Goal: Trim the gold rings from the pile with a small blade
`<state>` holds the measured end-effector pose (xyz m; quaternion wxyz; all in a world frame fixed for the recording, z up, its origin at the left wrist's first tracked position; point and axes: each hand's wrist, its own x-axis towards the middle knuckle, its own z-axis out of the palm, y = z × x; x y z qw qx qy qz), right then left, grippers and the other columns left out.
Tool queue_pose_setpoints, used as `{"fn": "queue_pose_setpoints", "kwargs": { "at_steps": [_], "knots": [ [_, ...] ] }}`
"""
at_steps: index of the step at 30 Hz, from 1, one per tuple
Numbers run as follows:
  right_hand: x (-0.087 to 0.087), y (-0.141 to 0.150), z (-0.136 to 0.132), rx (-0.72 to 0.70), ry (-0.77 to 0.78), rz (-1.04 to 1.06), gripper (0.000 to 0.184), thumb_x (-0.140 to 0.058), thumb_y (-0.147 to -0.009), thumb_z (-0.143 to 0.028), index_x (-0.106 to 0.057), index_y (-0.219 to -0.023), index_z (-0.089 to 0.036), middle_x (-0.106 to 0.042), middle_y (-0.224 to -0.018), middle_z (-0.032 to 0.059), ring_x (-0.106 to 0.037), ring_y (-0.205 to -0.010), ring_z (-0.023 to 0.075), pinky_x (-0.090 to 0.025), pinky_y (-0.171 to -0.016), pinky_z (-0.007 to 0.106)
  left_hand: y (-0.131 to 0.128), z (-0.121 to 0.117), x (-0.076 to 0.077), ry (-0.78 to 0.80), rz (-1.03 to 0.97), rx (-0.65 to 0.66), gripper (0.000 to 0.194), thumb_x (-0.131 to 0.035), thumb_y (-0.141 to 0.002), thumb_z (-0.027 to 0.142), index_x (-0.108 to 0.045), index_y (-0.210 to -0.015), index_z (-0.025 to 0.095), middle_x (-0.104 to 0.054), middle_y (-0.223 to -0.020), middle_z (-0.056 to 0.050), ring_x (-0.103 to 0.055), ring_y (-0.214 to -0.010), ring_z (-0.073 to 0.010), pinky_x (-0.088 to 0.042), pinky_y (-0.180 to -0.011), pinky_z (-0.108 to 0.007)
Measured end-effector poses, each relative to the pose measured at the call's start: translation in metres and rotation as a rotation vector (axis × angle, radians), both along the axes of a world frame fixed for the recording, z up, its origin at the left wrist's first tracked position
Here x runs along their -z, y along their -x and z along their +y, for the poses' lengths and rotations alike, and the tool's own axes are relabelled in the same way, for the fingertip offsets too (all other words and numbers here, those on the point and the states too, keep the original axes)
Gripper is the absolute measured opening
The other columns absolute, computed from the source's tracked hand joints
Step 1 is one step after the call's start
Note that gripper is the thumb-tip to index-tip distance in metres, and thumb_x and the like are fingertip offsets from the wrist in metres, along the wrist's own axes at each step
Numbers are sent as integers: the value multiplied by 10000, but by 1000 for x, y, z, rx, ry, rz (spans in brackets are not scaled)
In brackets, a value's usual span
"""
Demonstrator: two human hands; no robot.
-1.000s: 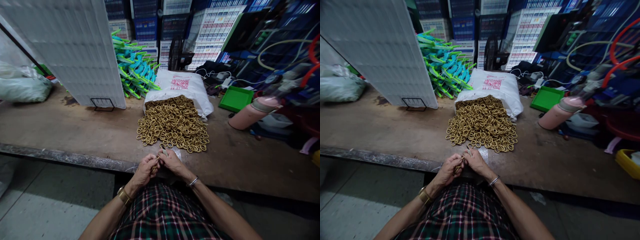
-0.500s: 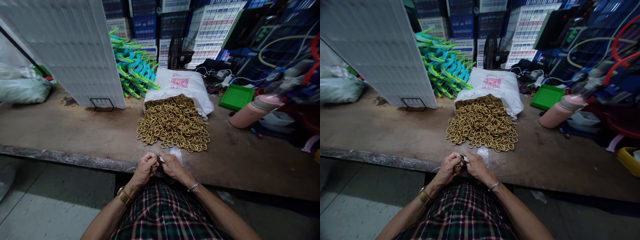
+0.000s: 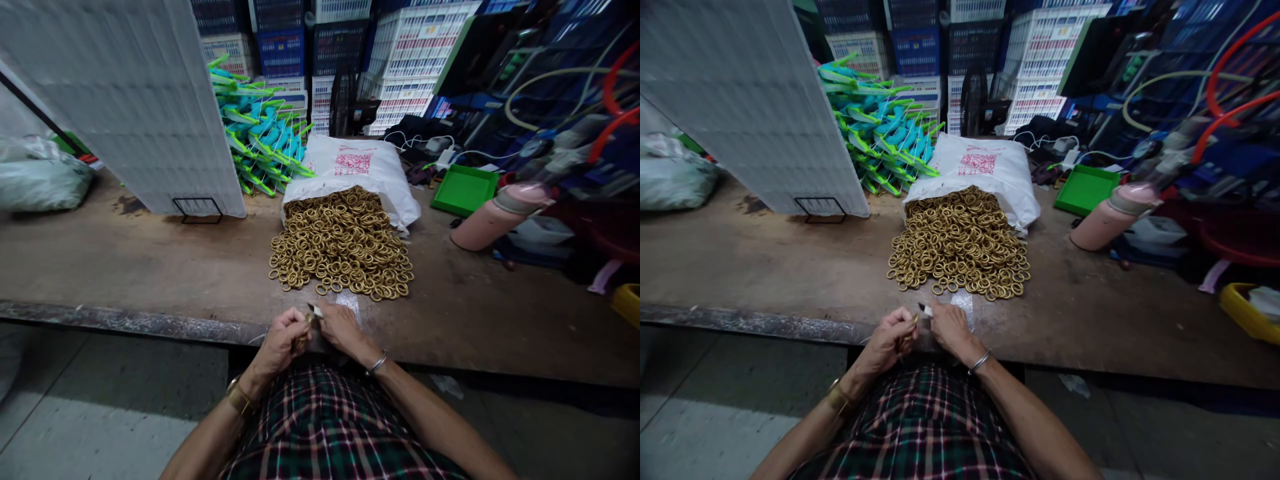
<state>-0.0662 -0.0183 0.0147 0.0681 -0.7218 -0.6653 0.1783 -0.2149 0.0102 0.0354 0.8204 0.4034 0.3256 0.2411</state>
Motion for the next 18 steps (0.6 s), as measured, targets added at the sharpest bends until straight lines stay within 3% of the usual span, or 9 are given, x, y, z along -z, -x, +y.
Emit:
{"fn": "queue_pose_setpoints", "kwargs": {
  "at_steps": [3,6,10,13,15,18],
  "knots": [
    [-1,-9,5,78,-25,-56,291,-398,-753,-114,-532,-1010,-143,-647,-771,79,-547,-645,165,-229,-550,269,15,-7,-18,20,9,210,292,-663,-678,377,-456,-669,171,-548,-542,19,-315,-366,-28,-193,-376,-177],
    [3,-15,8,116,-111,-61,253,-406,-748,-105,-532,-961,-160,-641,-787,67,-545,-656,161,-236,-559,268,42,-10,-15,86,86,280,279,-652,-685,373,-458,-682,173,-551,-543,17,-284,-355,-23,-155,-359,-174],
    [7,-16,11,141,-193,-31,226,-420,-806,-151,-495,-1017,-187,-641,-888,57,-563,-724,159,-269,-593,254,88,-11,20,239,265,229,278,-660,-667,358,-448,-672,177,-561,-584,15,-318,-361,-26,-110,-340,-158],
    [9,-14,15,146,-179,-61,201,-430,-843,-202,-477,-1039,-201,-641,-923,58,-574,-749,166,-279,-602,253,110,-13,48,319,377,116,277,-685,-620,320,-450,-641,174,-574,-619,10,-349,-375,-30,-119,-339,-147],
    [10,-13,17,163,-149,-91,185,-423,-854,-210,-480,-1030,-203,-644,-927,62,-581,-751,171,-277,-593,256,110,-14,61,309,398,71,234,-678,-618,301,-491,-616,161,-582,-614,-6,-365,-382,-38,-148,-335,-145],
    [10,-11,19,183,-132,-124,179,-400,-855,-182,-492,-1007,-198,-647,-930,66,-588,-758,176,-269,-576,265,86,-11,79,281,414,44,203,-666,-642,297,-570,-572,133,-575,-564,-30,-382,-380,-48,-220,-344,-152]
  ]
}}
